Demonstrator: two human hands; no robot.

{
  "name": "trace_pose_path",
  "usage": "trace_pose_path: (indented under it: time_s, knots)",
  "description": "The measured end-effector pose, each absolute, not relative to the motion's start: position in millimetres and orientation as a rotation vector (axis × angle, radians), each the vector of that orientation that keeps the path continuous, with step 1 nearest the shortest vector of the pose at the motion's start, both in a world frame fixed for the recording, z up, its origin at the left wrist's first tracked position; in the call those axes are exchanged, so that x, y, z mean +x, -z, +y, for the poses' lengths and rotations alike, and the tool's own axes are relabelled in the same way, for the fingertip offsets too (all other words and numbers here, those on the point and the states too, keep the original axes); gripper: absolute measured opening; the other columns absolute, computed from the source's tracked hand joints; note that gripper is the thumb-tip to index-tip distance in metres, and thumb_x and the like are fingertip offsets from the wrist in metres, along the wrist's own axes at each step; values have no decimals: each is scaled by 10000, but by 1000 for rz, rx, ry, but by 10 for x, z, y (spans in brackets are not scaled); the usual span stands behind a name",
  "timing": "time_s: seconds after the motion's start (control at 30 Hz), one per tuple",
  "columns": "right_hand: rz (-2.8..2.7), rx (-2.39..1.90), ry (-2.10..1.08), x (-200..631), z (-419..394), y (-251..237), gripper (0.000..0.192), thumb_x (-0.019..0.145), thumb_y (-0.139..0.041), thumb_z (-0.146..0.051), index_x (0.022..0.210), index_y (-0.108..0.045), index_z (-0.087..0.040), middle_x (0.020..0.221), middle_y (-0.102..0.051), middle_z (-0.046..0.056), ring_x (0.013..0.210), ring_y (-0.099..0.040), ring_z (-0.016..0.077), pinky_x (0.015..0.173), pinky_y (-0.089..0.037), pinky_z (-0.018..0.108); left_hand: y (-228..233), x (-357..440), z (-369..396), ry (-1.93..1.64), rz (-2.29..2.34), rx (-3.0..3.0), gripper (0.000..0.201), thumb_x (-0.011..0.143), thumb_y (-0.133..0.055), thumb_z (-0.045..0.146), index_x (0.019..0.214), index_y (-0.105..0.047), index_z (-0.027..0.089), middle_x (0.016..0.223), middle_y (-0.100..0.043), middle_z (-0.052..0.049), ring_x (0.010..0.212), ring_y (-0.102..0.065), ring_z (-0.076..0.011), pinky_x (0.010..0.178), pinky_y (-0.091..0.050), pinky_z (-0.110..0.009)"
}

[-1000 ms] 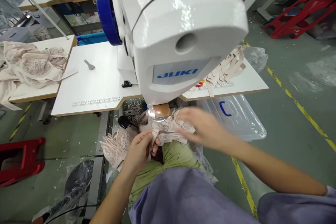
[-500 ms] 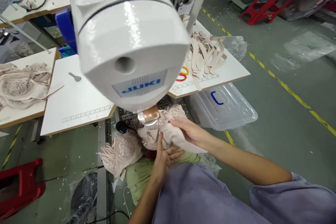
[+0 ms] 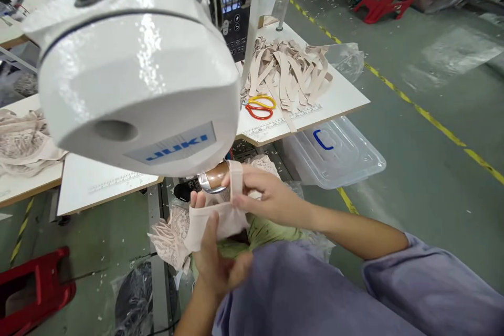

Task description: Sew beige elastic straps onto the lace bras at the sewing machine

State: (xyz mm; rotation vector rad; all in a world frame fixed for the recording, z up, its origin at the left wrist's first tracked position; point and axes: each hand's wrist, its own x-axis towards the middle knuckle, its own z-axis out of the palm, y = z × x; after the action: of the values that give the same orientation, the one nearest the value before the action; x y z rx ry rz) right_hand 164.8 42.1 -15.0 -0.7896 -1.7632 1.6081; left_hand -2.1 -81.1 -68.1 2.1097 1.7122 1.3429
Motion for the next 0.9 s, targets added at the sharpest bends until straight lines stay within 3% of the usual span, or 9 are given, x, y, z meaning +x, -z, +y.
trace_pose_path:
  time_s: [0.07,0.13,0.3,0.43,0.53,0.67,0.9]
  knots:
    - [-1860,-898,-1269,1530,582,241,133,867,-655,-302,814,-619,-185,1013,-547,43,970,-536,182,853,-443,323,687,-111,-601,-1373,1683,2241,690,898,-592,419,1513,-362,209,1567,-381,-186,1469,-279,-449,1100,-332,-701]
    - [-1810,-991,-1207,1436,692,335,95,832,-656,-259,843,-588,-193,999,-521,32,916,-521,173,823,-443,325,677,-174,-436,-1308,1697,2356,669,851,-661,327,1464,-442,175,1499,-470,-204,1463,-290,-455,1112,-315,-700]
    - [-1394,-918,-1740,1368,834,460,165,890,-569,-304,1029,-539,-221,934,-566,6,793,-533,142,753,-464,299,590,-238,-302,-1013,1703,2574,677,825,-720,296,1440,-472,161,1413,-558,-218,1428,-378,-427,1150,-303,-650]
    - [-1514,-844,-1624,1352,1021,481,122,866,-610,-308,924,-569,-209,931,-592,18,841,-546,157,816,-476,315,540,-237,-328,-817,1786,2483,649,876,-682,306,1467,-437,197,1169,-720,-146,1179,-644,-325,1058,-468,-479]
    - [-1718,-841,-1374,1304,1196,500,115,858,-618,-311,881,-591,-202,969,-601,47,899,-543,189,818,-485,333,502,-241,-336,-724,1869,2322,609,912,-640,320,1476,-433,224,1013,-761,-93,936,-729,-257,810,-559,-331]
    - [-1853,-726,-1143,1231,1351,508,83,873,-557,-268,897,-580,-192,1072,-574,71,932,-536,195,815,-482,343,411,-275,-313,-606,1925,2206,536,946,-591,344,1446,-486,181,544,-633,29,528,-645,-174,535,-451,-241]
    - [-1929,-719,-1081,1183,1431,504,91,888,-523,-232,802,-523,-204,902,-537,43,864,-502,193,790,-471,340,357,-324,-265,-563,1965,2193,522,954,-572,379,1419,-524,147,478,-559,50,462,-573,-149,487,-356,-237]
